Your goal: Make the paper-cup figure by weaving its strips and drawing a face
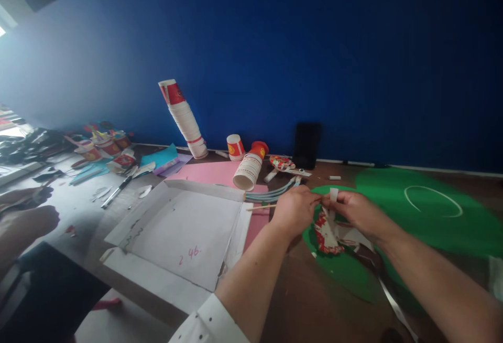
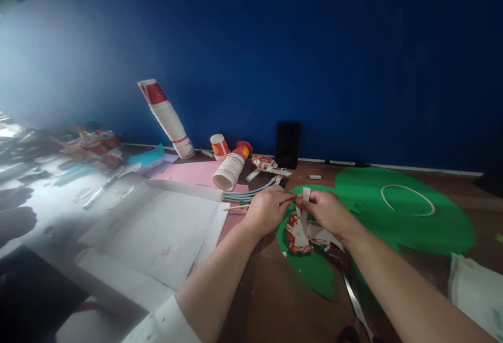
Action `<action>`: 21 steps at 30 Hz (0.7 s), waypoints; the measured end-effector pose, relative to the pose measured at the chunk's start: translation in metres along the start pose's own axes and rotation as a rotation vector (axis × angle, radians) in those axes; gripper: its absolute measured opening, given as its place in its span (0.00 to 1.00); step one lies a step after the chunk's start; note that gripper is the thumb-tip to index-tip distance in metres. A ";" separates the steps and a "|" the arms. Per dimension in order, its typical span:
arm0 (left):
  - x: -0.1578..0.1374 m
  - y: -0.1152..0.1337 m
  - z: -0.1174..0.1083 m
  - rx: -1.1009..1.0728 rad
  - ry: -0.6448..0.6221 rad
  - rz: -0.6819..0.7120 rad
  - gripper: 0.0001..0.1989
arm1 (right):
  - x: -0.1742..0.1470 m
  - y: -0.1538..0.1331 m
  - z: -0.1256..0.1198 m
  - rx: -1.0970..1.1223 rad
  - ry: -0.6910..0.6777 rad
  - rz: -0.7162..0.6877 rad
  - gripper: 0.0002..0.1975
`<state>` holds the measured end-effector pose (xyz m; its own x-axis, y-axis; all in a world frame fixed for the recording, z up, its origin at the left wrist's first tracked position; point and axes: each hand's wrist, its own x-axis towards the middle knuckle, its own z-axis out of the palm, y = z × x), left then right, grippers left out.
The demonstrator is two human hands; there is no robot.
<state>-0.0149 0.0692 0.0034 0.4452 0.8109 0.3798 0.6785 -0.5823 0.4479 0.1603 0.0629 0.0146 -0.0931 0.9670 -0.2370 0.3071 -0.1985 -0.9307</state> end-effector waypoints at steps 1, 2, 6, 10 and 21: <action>0.000 0.000 0.000 -0.001 0.004 0.005 0.13 | 0.000 0.001 0.000 0.000 0.001 0.004 0.22; 0.000 -0.001 0.001 -0.001 0.011 0.014 0.13 | 0.000 0.001 0.000 0.000 0.003 0.007 0.23; 0.000 -0.005 0.004 -0.019 0.065 0.056 0.13 | 0.003 0.006 0.001 0.013 -0.001 -0.010 0.23; 0.000 -0.008 0.006 -0.029 0.084 0.075 0.12 | 0.004 0.008 0.002 0.032 0.003 -0.035 0.25; 0.001 -0.005 0.005 -0.025 0.067 0.037 0.11 | 0.005 0.005 0.002 0.015 0.014 -0.045 0.25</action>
<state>-0.0154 0.0731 -0.0023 0.4285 0.7838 0.4495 0.6470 -0.6135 0.4528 0.1590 0.0666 0.0080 -0.0935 0.9771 -0.1912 0.2883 -0.1572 -0.9445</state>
